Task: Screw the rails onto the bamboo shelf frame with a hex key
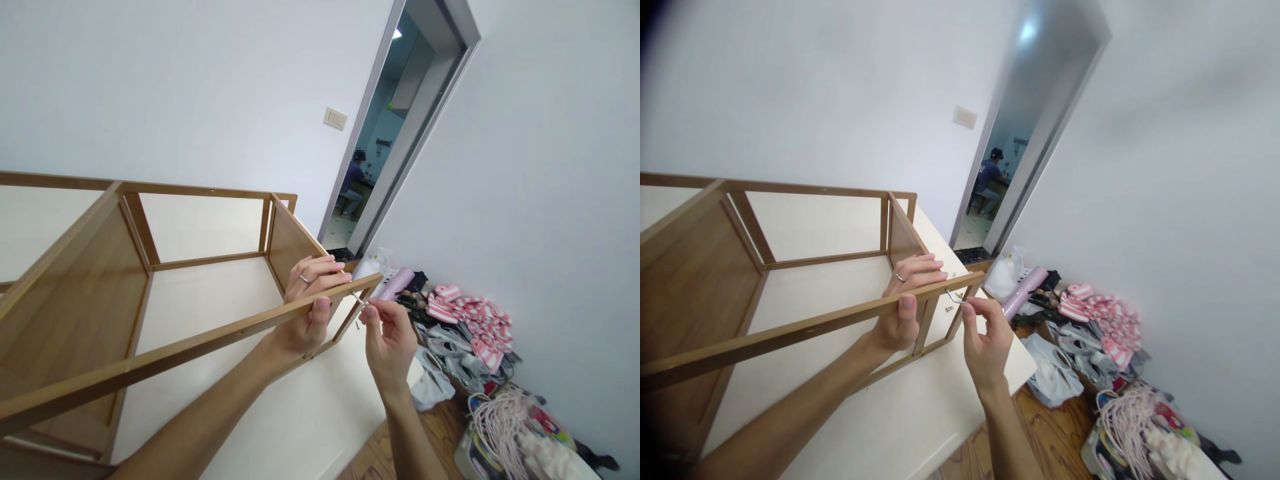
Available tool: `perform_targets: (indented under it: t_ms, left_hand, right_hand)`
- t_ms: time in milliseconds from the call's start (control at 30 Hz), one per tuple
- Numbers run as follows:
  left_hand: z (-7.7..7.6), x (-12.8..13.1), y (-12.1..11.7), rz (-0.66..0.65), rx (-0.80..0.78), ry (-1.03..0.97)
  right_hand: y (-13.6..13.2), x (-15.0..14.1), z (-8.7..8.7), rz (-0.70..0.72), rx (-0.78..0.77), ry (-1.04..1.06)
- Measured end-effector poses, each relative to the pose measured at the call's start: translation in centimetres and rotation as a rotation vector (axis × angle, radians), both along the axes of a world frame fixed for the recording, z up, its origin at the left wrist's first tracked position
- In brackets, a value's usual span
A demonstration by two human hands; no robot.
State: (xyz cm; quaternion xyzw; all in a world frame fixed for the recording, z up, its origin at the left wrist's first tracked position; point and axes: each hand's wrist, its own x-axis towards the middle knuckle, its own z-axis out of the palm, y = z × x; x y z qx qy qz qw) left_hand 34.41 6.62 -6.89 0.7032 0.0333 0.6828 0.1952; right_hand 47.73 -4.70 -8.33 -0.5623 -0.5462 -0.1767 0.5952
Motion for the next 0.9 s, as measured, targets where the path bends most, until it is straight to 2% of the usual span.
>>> perform_targets:
  t_ms: [200,433,533,733,900]
  left_hand:
    - [-0.1,0.0,0.0,0.005,0.012,0.011]
    - [-0.1,0.1,0.1,0.007,0.011,0.013]
    - [-0.2,0.1,0.0,0.011,0.008,0.008]
    - [0.3,-0.1,-0.2,0.000,-0.020,0.011]
    - [0.4,-0.2,0.0,-0.055,-0.006,-0.012]
  right_hand:
    - [-0.8,-1.5,0.3,0.039,-0.043,-0.119]
    - [-0.8,-2.7,-0.7,0.086,0.049,-0.097]
    - [-1.0,-3.3,-0.1,0.116,0.030,-0.215]
    - [-1.1,-4.2,1.7,0.179,-0.017,-0.308]
    - [-1.0,-4.2,2.7,0.137,0.008,-0.399]
